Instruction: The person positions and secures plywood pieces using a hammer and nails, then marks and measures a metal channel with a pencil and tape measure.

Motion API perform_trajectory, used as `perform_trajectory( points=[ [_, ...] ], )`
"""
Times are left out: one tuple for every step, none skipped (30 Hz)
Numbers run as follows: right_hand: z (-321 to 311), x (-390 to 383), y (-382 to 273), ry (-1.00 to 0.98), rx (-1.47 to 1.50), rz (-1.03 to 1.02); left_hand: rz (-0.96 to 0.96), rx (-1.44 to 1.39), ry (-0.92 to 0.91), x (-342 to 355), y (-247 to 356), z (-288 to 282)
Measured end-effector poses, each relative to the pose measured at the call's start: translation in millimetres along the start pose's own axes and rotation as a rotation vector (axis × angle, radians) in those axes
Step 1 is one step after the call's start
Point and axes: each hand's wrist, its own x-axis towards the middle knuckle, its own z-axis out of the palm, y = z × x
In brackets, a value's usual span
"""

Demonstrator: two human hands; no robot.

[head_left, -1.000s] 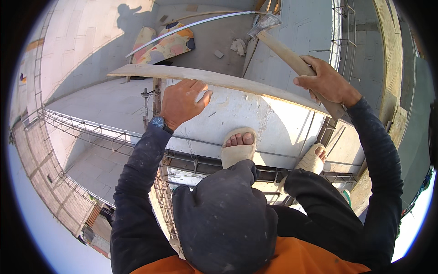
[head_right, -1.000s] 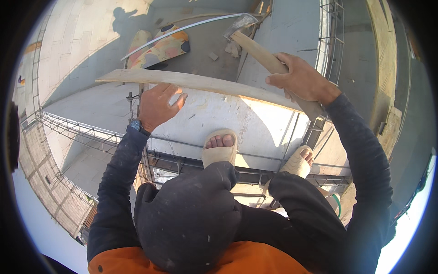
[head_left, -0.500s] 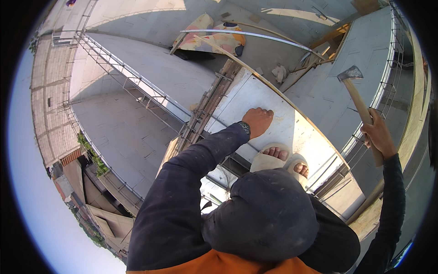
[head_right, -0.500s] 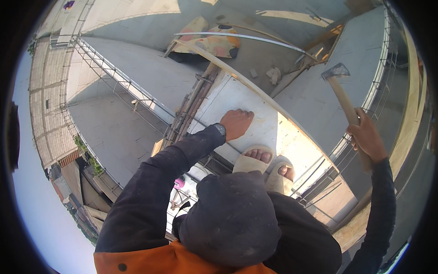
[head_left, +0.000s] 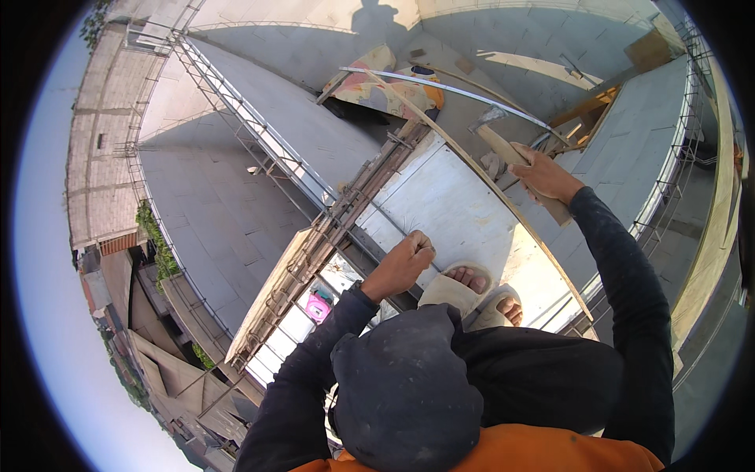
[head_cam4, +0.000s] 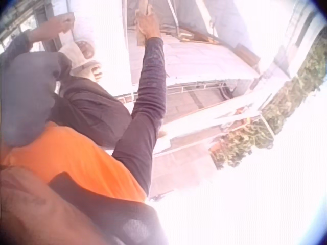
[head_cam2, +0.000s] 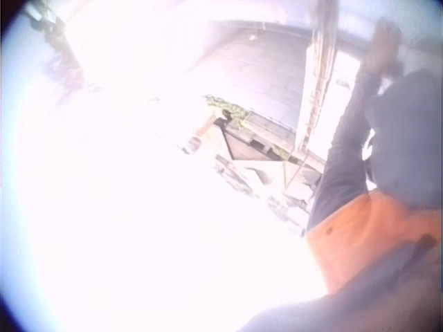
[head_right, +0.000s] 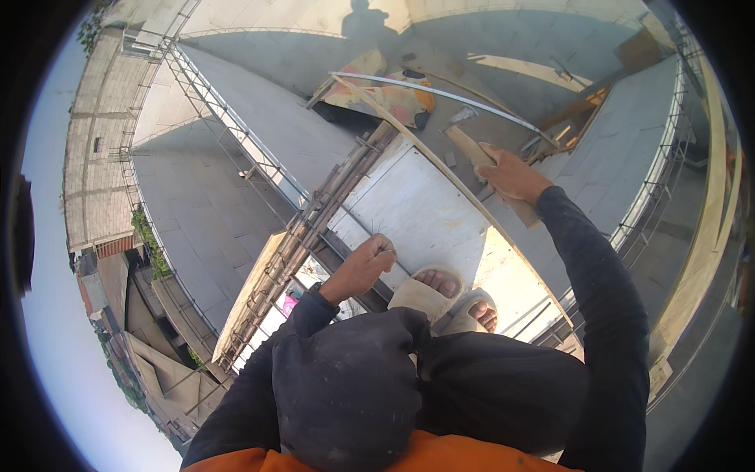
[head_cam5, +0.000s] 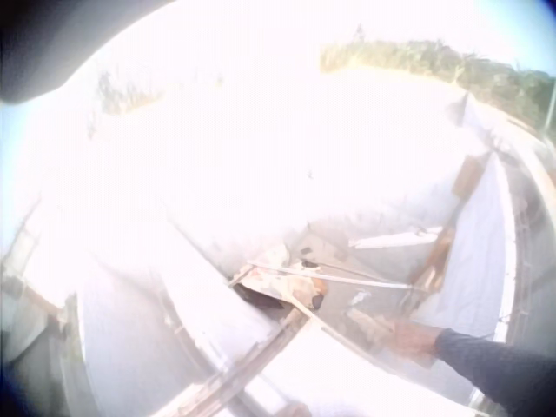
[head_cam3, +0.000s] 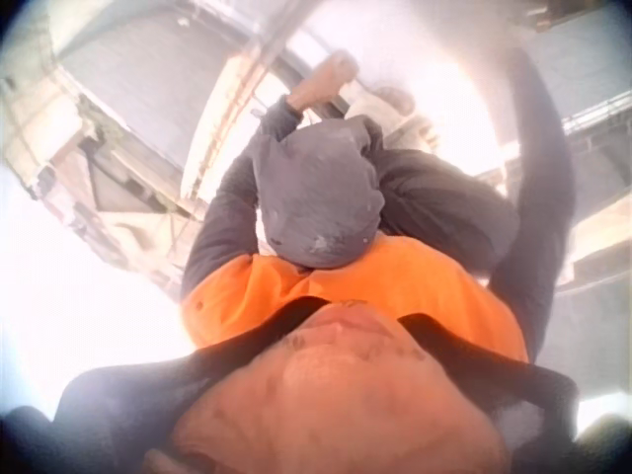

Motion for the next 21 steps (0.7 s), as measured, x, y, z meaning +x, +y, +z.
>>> perform_trajectory(
  points=[
    [3,12,4,-0.065,-0.042,-0.020,-0.009,-0.071,0.012,-8,-3,-2],
    [5,23,9,-0.130,-0.082,-0.035,-0.068,-0.095,0.017,-17,6,-4],
    [3,28,11,-0.197,-0.123,-0.052,-0.128,-0.119,0.024,-29,21,-6],
    [-2,28,10,-0.205,-0.126,-0.051,-0.192,-0.141,0.039,-40,33,-8],
    [-8,26,8,-0.211,-0.129,-0.050,-0.206,-0.226,0.057,-47,38,-8],
    [-10,24,8,-0.225,-0.130,-0.045,-0.226,-0.252,0.066,-54,49,-7],
    [-11,22,11,-0.224,-0.121,-0.046,-0.249,-0.285,0.068,-61,67,-2],
    [-11,21,17,-0.221,-0.112,-0.045,-0.271,-0.318,0.067,-66,84,2],
    [-7,23,15,-0.222,-0.100,-0.061,-0.276,-0.399,0.081,-77,101,-2],
    [-4,25,14,-0.206,-0.113,-0.093,-0.274,-0.437,0.104,-88,119,-8],
    [-1,27,13,-0.187,-0.125,-0.121,-0.272,-0.474,0.125,-98,136,-16],
    [-1,27,17,-0.164,-0.148,-0.129,-0.268,-0.529,0.127,-101,145,-21],
    [-4,25,22,-0.162,-0.165,-0.110,-0.231,-0.525,0.172,-95,153,-23],
    [-9,24,28,-0.157,-0.180,-0.087,-0.194,-0.522,0.210,-82,162,-27],
    [-9,25,22,-0.166,-0.169,-0.110,-0.163,-0.480,0.288,-80,182,-36],
    [-10,24,16,-0.169,-0.156,-0.128,-0.161,-0.372,0.284,-75,196,-47],
    [-10,24,20,-0.161,-0.168,-0.109,-0.150,-0.299,0.248,-58,188,-62],
    [-12,23,26,-0.149,-0.180,-0.086,-0.136,-0.226,0.208,-36,181,-78],
    [-13,21,27,-0.140,-0.197,-0.061,-0.107,-0.104,0.181,-12,176,-99],
    [-12,20,24,-0.136,-0.211,-0.047,-0.033,0.011,0.250,15,176,-123],
    [-10,22,20,-0.138,-0.229,-0.027,0.039,0.117,0.317,48,175,-149]
  ],
)
